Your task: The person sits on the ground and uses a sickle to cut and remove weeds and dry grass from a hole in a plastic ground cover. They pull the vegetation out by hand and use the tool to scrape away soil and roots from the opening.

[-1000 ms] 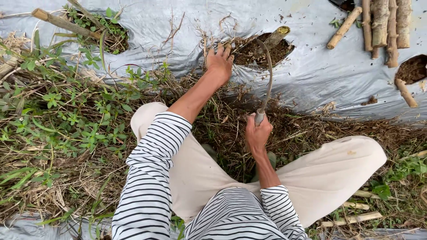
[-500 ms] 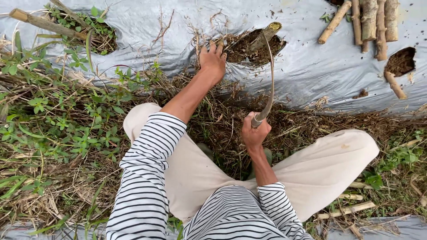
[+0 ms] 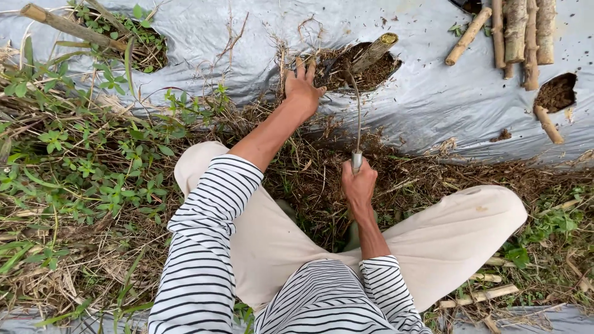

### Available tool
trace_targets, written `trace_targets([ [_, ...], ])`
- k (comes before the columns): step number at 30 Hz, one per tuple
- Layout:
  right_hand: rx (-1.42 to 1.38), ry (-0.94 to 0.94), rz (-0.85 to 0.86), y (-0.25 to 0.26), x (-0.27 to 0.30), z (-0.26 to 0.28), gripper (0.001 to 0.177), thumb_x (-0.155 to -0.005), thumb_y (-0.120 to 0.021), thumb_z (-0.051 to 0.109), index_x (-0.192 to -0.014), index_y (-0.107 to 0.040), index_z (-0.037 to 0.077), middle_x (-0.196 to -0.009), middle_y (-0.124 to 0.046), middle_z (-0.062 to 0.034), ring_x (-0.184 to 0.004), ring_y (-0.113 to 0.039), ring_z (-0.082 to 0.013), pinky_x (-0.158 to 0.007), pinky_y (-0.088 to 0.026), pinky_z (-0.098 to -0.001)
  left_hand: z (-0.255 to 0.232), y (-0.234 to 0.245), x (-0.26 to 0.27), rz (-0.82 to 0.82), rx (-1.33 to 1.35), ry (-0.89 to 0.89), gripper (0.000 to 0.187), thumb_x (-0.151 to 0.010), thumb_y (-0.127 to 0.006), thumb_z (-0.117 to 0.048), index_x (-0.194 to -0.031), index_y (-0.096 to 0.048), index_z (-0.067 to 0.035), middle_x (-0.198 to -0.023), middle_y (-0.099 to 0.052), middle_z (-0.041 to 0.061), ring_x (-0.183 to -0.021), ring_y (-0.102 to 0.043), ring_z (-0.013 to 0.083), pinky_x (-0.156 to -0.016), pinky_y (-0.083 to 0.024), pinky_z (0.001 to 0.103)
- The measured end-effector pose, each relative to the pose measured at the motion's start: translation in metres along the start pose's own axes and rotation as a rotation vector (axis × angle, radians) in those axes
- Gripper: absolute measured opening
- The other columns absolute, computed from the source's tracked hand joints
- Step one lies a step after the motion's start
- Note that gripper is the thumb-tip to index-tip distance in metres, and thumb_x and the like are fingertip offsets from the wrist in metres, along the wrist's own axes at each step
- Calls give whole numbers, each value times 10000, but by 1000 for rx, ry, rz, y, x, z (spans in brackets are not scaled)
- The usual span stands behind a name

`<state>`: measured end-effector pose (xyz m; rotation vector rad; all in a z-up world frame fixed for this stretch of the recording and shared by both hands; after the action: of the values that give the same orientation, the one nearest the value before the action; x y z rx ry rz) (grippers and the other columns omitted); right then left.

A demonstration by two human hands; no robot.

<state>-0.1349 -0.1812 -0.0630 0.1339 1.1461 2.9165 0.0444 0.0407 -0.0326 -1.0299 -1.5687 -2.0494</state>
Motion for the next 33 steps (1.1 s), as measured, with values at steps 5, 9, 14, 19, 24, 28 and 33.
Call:
trace_targets([
  [5,-106,448,-247,46,4,78,197,-900,-655,-38,-739,-576,43,-570,-496,8,-429,-350,-99,-405,-308,-274,-5,-6,-4,-40,20,1,855,-883,-677,-101,-1604,-304,-370,-1724,18,169,-1490,19,584,-1103,-276,736],
  [9,-3,-106,80,10,-8,-11,257,-905,-621,112,-677,-504,92,-551,-458,-6,-464,-386,-133,-424,-397,-300,-5,5,1,-10,8,11,873,-859,-715,-101,-1604,-319,-328,-1721,21,180,-1498,-6,576,-1138,-255,732],
  [14,-156,193,-196,55,-13,62,317,-906,-629,38,-632,-492,120,-401,-466,-35,-331,-384,-108,-370,-312,-271,-11,5,0,-83,-73,86,696,-878,-772,-127,-1505,-534,-313,-1691,-204,154,-1521,-213,462,-1132,-387,651],
  [19,-217,200,-145,34,-18,9,330,-922,-616,48,-633,-475,123,-412,-460,-20,-356,-374,-96,-369,-322,-257,-18,15,16,-63,-91,109,701,-871,-784,-133,-1502,-537,-311,-1687,-217,147,-1510,-230,467,-1123,-396,654],
  [24,-76,87,-120,53,-11,75,297,-898,-622,54,-638,-479,62,-410,-451,-106,-341,-393,-168,-395,-316,-340,-13,16,12,-81,-55,100,725,-876,-781,-128,-1516,-513,-339,-1688,-233,146,-1514,-219,476,-1123,-380,673],
  [28,-185,183,-204,46,-17,65,336,-965,-636,81,-669,-487,142,-430,-488,-27,-350,-429,-119,-376,-336,-240,-12,23,33,-79,-58,78,716,-880,-768,-107,-1517,-517,-316,-1688,-236,149,-1517,-218,467,-1130,-370,677],
  [33,-134,-91,66,2,-13,18,268,-937,-585,139,-692,-516,56,-447,-521,-92,-400,-369,-138,-408,-332,-351,-14,24,31,-46,-72,93,735,-878,-780,-145,-1527,-489,-333,-1695,-210,146,-1528,-173,473,-1138,-372,670],
])
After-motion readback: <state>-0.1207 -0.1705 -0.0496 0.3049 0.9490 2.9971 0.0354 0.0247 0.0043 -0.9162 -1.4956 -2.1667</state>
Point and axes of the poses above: each hand's wrist, its own x-axis away from the middle knuckle, its own y-axis out of the back of the hand, z = x × y, the point moved 3 cm from there along -x, towards the middle knuckle
